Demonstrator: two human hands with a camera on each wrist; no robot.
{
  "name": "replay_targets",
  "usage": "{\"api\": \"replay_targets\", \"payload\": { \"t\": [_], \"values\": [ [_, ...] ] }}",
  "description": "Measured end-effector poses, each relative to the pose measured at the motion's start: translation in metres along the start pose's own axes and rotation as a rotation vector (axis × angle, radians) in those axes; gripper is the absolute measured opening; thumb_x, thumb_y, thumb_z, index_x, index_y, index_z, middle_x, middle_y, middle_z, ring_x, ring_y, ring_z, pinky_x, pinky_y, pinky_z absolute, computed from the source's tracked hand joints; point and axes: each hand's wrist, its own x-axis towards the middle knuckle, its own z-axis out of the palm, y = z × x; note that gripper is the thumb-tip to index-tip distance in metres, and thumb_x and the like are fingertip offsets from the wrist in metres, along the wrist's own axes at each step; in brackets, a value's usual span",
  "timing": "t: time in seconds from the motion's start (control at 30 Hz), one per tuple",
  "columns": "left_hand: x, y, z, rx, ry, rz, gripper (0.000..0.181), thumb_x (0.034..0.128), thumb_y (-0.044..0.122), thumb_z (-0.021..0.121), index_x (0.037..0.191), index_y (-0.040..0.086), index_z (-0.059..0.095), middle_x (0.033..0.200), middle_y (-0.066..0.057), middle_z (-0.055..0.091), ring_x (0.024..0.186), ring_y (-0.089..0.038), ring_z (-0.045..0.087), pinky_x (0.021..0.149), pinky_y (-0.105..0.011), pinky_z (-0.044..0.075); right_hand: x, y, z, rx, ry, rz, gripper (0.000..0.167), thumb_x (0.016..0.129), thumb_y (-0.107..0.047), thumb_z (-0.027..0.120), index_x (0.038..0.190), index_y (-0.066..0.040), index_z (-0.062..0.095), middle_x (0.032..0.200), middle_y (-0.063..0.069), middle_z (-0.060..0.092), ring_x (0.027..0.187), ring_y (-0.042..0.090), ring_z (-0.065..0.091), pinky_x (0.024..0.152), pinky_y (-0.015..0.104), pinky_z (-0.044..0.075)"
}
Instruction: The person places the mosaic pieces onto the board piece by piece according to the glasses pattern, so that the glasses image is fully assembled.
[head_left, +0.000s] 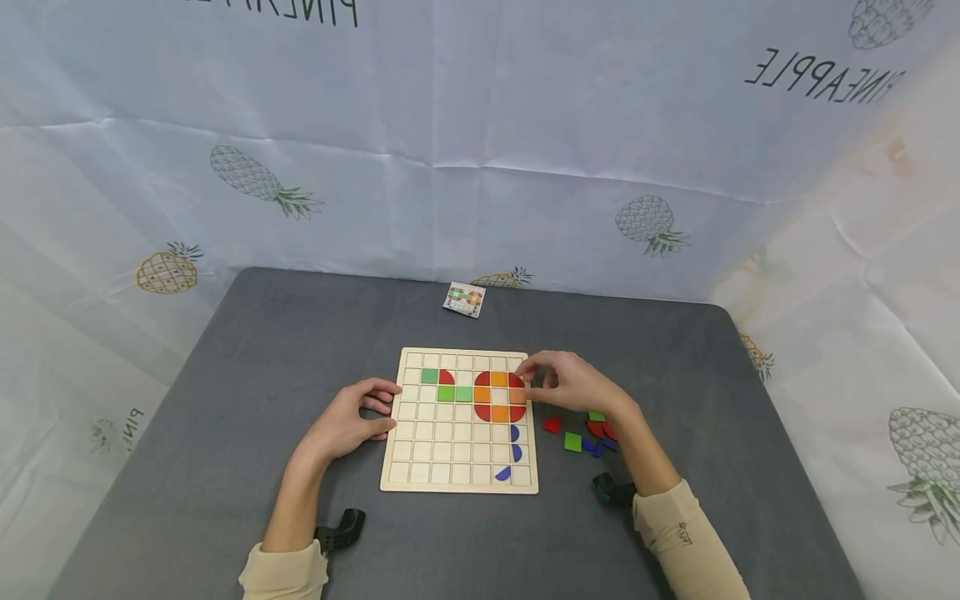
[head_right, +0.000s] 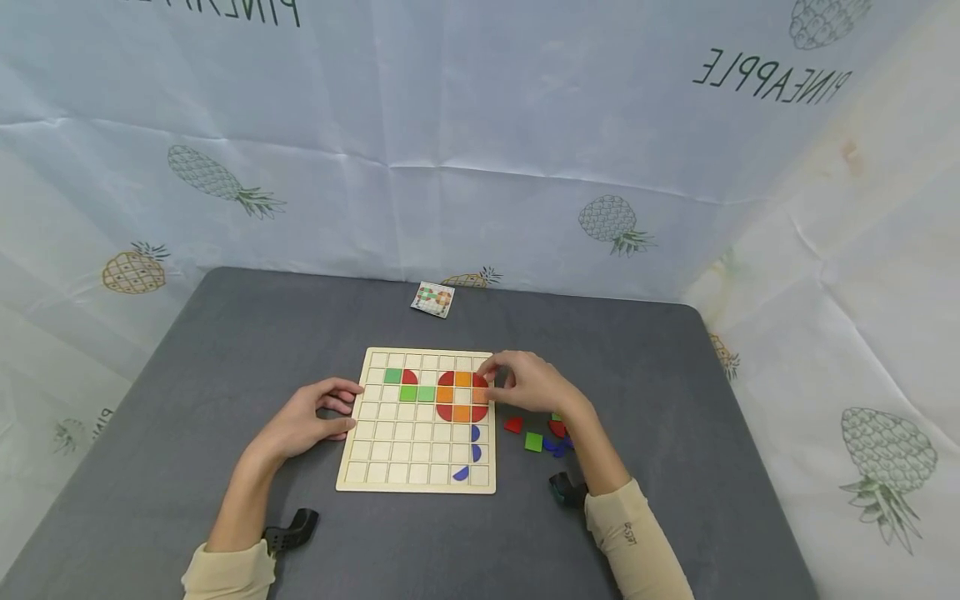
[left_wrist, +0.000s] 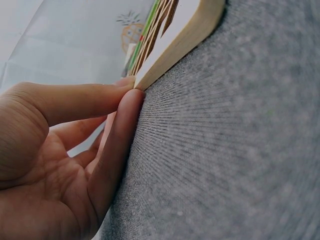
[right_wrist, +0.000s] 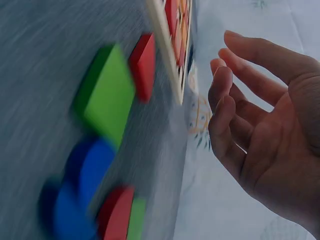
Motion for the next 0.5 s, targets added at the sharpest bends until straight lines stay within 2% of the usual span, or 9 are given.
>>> {"api": "replay_targets", "payload": {
  "t": [0.23,0.5],
  "values": [
    [-0.001,0.0,0.0,-0.012,0.001,-0.005,0.05,0.0926,-0.007,0.078,0.14,-0.003,0.063,0.128,-0.024,0.061,0.109,-0.03,0.064,0.072,-0.033,0.067,-0.024,0.02,-0.004,0.028,-0.057,0.021,0.031,0.096,-0.021,0.084,0.124,-0.01,0.077,0.116,0.008,0.076,0.073,0.009,0.064,0.069,0.024,0.057],
    [0.0,0.0,0.0,-0.003,0.001,0.0,0.052,0.0926,-0.007,0.079,0.141,-0.004,0.062,0.128,-0.025,0.06,0.109,-0.03,0.064,0.072,-0.032,0.067,-0.034,0.035,0.0,0.057,-0.155,0.015,0.031,0.09,-0.019,0.089,0.118,-0.01,0.079,0.108,0.007,0.075,0.068,0.008,0.061,0.061,0.023,0.055]
  ]
}}
